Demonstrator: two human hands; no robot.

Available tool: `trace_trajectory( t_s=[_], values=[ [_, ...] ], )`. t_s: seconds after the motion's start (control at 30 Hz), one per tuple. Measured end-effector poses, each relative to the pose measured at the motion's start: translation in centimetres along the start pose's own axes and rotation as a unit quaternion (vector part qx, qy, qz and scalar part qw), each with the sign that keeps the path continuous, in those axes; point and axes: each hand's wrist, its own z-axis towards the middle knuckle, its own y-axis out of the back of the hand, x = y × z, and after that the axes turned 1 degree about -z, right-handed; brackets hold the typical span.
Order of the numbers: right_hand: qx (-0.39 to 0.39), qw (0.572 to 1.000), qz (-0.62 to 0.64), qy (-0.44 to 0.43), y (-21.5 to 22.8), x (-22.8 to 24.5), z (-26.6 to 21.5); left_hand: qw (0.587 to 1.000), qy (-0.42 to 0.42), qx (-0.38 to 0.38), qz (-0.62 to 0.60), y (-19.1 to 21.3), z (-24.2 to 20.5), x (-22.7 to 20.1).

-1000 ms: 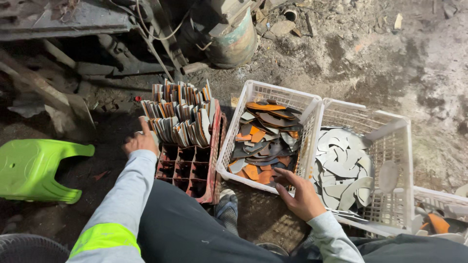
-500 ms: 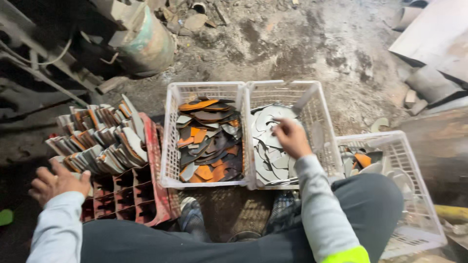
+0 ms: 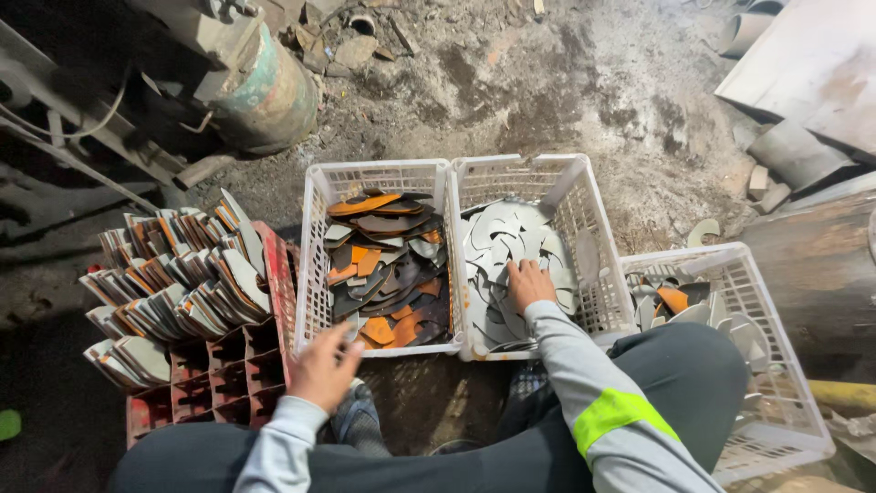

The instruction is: The person sits on the ground and sorts flat, curved shoe parts from two white baskets into a red crate. They pick up individual parts, inspect them, and place them into the crate, repeating the process continuously.

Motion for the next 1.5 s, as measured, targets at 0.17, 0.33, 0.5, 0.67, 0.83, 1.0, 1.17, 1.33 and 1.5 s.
trace_trajectory(
  t_s=[0.17,0.33,0.5,0.67,0.83,1.0,1.17,1.33,1.5],
  values=[
    [-0.078,0.997,0.022,0.019,1.0,0.7,-0.2,0.996,0.004,0.07,-0.052,-3.6,0.8,-3.3],
    [-0.172,0.961,0.184,-0.112,6.6,2.0,1.6,0.992,-0.002,0.052,-0.114,-4.5,2.3,-6.2],
    [-0.233,0.921,0.313,-0.003,17.6,9.0,-0.9,0.984,-0.082,-0.014,-0.156,-3.9,2.7,-8.6],
    [-0.148,0.866,0.469,0.091,23.8,17.6,-7.4,0.976,-0.069,-0.039,-0.202,-3.2,1.7,-10.2],
    [-0.102,0.824,0.528,0.18,20.0,14.6,-4.3,0.9,0.059,0.075,-0.424,-1.7,1.3,-8.3],
    [-0.078,0.98,0.184,0.021,10.9,-0.4,2.9,0.799,0.155,0.116,-0.569,-1.4,2.1,-6.7],
    [0.156,0.982,0.024,-0.105,3.2,-5.6,-1.0,0.749,0.201,0.115,-0.621,-2.1,2.3,-6.3],
    [0.132,0.987,-0.067,-0.061,1.9,-5.4,-2.2,0.704,0.146,0.152,-0.678,-1.5,2.2,-5.4],
    [0.265,0.945,0.104,-0.159,7.8,-5.0,1.2,0.666,0.123,0.161,-0.717,-0.9,2.3,-5.3]
  ],
)
